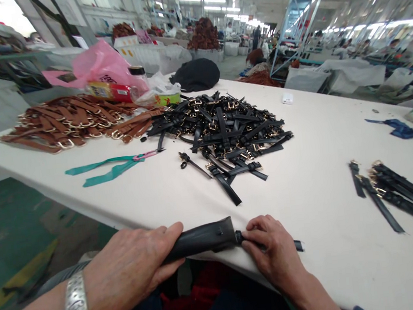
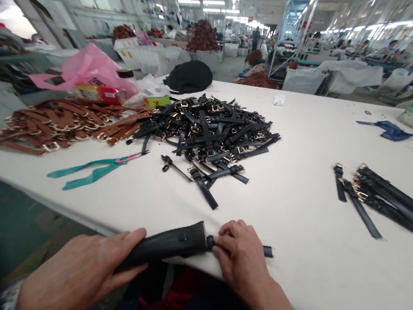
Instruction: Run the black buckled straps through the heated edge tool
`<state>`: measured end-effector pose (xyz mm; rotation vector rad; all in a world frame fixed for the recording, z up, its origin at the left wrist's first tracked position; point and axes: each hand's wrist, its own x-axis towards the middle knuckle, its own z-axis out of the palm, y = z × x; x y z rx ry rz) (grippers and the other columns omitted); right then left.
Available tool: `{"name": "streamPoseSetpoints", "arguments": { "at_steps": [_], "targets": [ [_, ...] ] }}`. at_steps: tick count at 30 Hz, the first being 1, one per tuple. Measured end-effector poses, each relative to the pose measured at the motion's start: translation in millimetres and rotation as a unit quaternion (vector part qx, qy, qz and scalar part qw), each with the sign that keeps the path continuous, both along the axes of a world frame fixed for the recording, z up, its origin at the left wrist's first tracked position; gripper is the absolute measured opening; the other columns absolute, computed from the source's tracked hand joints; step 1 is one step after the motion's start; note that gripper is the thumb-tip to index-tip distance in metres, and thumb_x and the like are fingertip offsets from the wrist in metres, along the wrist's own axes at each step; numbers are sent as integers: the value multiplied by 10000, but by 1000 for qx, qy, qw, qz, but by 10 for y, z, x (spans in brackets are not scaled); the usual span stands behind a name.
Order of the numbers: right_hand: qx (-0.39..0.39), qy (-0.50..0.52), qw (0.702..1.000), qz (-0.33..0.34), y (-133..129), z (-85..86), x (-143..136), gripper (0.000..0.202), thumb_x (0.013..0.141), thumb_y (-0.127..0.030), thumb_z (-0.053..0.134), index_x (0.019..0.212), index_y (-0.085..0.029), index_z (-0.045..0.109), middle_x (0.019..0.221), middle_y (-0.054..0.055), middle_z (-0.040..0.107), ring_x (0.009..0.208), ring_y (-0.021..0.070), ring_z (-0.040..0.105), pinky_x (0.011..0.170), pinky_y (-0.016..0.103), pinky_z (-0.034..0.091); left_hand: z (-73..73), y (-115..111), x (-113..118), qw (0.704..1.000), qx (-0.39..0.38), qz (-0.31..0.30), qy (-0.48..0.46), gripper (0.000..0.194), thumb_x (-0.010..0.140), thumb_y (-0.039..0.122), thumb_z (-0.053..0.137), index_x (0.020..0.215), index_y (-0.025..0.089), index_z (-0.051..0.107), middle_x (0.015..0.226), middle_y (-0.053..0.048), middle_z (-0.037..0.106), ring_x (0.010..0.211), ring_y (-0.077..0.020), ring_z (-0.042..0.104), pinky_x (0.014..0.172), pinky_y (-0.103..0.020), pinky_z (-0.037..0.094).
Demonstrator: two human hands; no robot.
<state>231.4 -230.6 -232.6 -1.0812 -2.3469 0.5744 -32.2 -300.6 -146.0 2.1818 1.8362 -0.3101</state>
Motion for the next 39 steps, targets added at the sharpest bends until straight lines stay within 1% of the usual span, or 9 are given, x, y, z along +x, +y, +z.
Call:
{"name": "streamPoseSetpoints", "arguments": {
  "at_steps": [4,8,11,14,20,25,28,35,39],
  "targets": [
    [4,-27,1000,10,7,41,-37,131,820,-121,605,763,-216,676,844,37,640,812,196,530,724,358,345,-35,-29,-25,1000,7,2,-7,178,906,323,475,1027,222,559,906,-68,722,801,-315,699,656,-421,524],
    [-60,-38,997,31,40,92,-68,126,785,-80,587,737,-196,593,856,24,622,836,188,525,758,344,353,-13,-24,-15,1000,9,3,-18,174,900,318,486,1017,217,566,923,-64,726,821,-297,701,662,-389,528],
    [-105,0,993,51,69,116,-85,144,820,-99,530,715,-198,528,880,15,617,845,173,530,792,331,367,2,-19,-6,1000,4,3,-12,188,898,316,488,1031,208,567,921,-71,729,827,-291,702,671,-380,535],
    [-130,57,989,37,79,101,-112,162,890,-162,454,740,-205,498,930,18,621,854,161,547,791,311,385,-5,-28,-15,1000,12,1,-12,191,898,314,483,1035,212,569,904,-70,731,823,-281,703,677,-365,534],
    [-100,20,994,-27,60,-48,-181,122,893,-185,467,808,-213,550,730,-13,597,707,156,527,702,293,370,-18,-63,-85,999,16,6,-31,150,882,316,513,984,229,579,872,-52,723,788,-283,696,651,-367,509],
    [-69,48,996,11,73,-104,-135,78,816,-139,548,812,-202,594,783,17,615,756,167,550,712,296,414,80,-7,-34,1000,14,-9,-3,138,882,317,516,985,241,565,892,-41,718,777,-266,691,640,-349,491],
    [-79,99,991,37,97,-93,-89,145,798,-106,550,871,-194,640,863,48,625,828,175,578,746,296,462,128,83,56,1000,8,-20,18,135,889,322,511,982,238,559,879,-44,714,765,-269,690,625,-349,481],
    [-102,152,983,30,134,-114,-60,196,810,-88,545,835,-200,705,868,58,643,822,166,627,745,287,511,23,125,55,1000,16,-17,-17,149,885,334,504,965,227,570,837,-55,712,740,-287,690,608,-364,470],
    [-110,149,982,28,132,-121,-69,197,801,-79,564,819,-203,716,869,52,657,825,164,633,753,286,513,93,65,-14,1000,-18,-2,11,159,887,328,484,973,240,585,863,-58,719,744,-300,690,629,-394,485]
  ]
}}
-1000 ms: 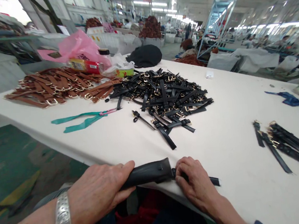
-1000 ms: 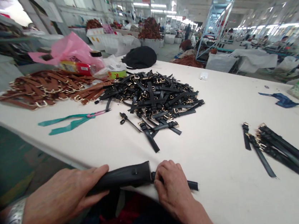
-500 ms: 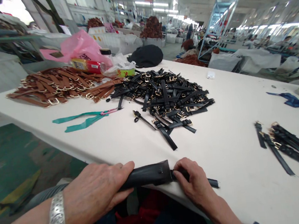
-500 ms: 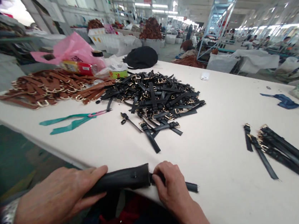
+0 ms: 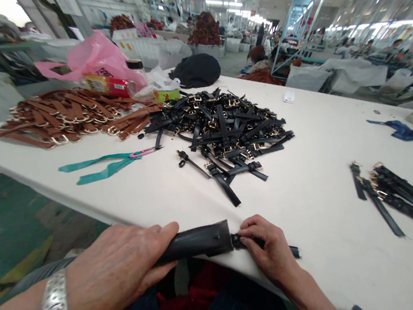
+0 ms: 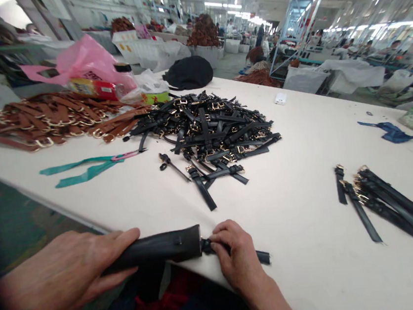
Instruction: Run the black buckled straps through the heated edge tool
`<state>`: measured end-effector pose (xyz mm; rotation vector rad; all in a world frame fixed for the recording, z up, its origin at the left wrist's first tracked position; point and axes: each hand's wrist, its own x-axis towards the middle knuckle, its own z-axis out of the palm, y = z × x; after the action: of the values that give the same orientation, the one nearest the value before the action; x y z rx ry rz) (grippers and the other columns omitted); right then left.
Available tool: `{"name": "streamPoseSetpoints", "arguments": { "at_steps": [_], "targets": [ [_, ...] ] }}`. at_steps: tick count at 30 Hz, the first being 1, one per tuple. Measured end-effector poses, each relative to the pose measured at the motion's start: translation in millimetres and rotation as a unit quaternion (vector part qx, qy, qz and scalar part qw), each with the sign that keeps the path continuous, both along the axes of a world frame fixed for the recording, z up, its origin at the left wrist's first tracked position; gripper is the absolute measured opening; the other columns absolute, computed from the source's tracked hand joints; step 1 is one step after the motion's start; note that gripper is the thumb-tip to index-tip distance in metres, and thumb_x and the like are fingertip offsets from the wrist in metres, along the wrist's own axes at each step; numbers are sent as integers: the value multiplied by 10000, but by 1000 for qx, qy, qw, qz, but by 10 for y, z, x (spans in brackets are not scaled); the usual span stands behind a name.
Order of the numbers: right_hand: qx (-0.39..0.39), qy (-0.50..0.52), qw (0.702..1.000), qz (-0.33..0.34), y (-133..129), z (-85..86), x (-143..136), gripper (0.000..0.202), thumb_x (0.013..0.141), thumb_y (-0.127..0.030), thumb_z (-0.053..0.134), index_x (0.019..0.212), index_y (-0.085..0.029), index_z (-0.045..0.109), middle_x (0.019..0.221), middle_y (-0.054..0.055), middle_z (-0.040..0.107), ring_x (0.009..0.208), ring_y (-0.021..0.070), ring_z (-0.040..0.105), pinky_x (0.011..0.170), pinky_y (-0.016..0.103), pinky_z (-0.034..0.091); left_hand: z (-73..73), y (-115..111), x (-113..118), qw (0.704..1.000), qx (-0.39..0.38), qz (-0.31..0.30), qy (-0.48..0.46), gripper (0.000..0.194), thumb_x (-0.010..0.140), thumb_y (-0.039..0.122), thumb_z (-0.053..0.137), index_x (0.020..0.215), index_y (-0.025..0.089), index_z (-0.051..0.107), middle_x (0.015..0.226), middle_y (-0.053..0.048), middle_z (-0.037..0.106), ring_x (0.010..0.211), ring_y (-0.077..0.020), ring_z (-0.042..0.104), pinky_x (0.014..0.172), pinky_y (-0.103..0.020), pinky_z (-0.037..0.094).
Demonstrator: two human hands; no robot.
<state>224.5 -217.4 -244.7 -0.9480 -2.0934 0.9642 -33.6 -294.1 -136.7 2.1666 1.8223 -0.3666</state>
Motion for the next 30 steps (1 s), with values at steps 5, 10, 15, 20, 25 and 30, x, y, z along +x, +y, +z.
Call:
{"name": "streamPoseSetpoints", "arguments": {
  "at_steps": [5,10,15,20,25,30],
  "targets": [
    [-5,0,1000,-14,-3,14,-9,192,793,-67,558,799,-193,703,861,53,655,820,164,632,753,284,510,123,81,73,1000,-11,-3,26,139,886,314,508,985,245,579,878,-54,717,767,-315,691,644,-416,498],
    [-3,7,1000,-23,-1,13,-15,194,794,-67,547,796,-195,694,848,51,655,810,162,630,745,279,510,12,119,118,999,25,-18,-9,123,875,319,526,943,226,570,818,-62,700,715,-286,688,601,-364,480],
    [-5,12,1000,-10,6,-9,-5,198,789,-57,552,799,-190,698,851,54,652,816,164,628,758,288,513,-124,39,85,998,51,18,-14,166,910,350,475,981,222,552,816,-61,713,731,-294,697,590,-364,489],
    [-21,11,1000,-7,-8,-14,-7,221,786,-37,553,817,-188,713,858,53,654,821,161,626,756,283,504,-97,-44,-75,999,47,18,4,220,904,375,442,989,230,584,802,-74,719,707,-298,691,586,-374,483],
    [-23,12,1000,-9,-13,-21,-7,192,791,-54,564,804,-181,707,856,56,655,822,166,622,751,289,494,-86,-156,-93,999,43,23,18,249,897,372,450,1059,260,602,832,-54,726,701,-265,690,616,-357,487],
    [-20,13,1000,-9,4,-33,2,192,792,-58,560,817,-181,705,857,57,653,827,165,620,762,288,495,-88,-90,92,1000,15,10,-2,205,913,377,441,998,251,580,893,-54,718,743,-271,698,615,-357,497]
  ]
}}
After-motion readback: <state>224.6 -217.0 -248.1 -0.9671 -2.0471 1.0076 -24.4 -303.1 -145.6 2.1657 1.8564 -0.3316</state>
